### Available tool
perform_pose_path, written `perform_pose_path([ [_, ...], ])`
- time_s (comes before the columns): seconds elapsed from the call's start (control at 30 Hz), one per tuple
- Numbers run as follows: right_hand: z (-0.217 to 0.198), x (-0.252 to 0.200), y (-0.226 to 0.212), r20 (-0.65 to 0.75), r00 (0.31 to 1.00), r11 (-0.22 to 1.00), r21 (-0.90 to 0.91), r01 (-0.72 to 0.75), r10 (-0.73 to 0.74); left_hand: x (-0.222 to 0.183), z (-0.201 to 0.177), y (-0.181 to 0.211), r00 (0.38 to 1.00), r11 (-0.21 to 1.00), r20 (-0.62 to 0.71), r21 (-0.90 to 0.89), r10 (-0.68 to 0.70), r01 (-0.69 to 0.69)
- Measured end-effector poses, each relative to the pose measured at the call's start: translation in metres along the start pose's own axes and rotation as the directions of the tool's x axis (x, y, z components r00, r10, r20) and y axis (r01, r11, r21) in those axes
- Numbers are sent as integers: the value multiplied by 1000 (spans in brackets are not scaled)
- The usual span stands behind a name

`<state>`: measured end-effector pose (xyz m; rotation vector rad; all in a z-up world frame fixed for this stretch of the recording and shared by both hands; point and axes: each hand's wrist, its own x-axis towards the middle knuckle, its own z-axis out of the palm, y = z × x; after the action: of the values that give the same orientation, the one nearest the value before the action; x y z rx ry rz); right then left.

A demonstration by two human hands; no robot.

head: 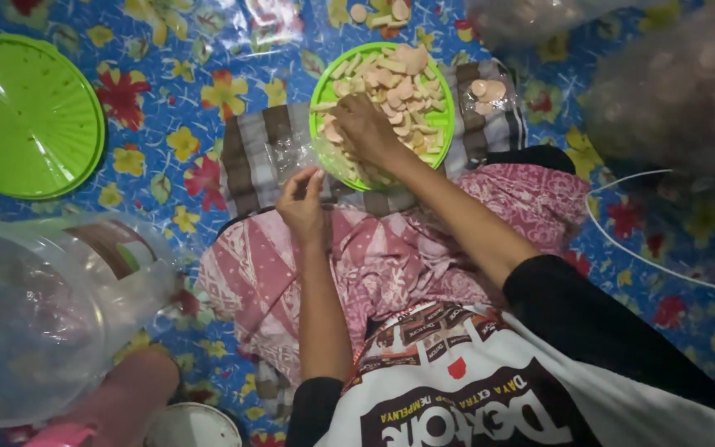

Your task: Sorting and inspecting sliced food items on a plate while sitting on the floor

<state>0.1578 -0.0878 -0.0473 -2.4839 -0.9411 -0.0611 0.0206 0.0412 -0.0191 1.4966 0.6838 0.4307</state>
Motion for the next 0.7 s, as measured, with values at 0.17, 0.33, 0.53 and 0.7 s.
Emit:
perform_pose_path([
  [0.17, 21, 3, 2, 3, 1000, 992, -123, 31, -31, -4, 2, 36, 999, 999, -3, 16, 42, -42],
  [0.33, -3, -5, -2, -44, 999, 999, -7, -31, 31, 0, 2, 18, 997, 996, -2, 54, 77, -77],
  [0.53, -52, -32, -17, -76, 913, 800, 515, -308, 401, -2, 5, 10, 962, 954, 84, 132, 260, -269],
  [0.7, -64, -58, -23, -5, 833, 667, 601, -439, 553, -9, 8, 16, 940, 947, 168, 76, 297, -313],
])
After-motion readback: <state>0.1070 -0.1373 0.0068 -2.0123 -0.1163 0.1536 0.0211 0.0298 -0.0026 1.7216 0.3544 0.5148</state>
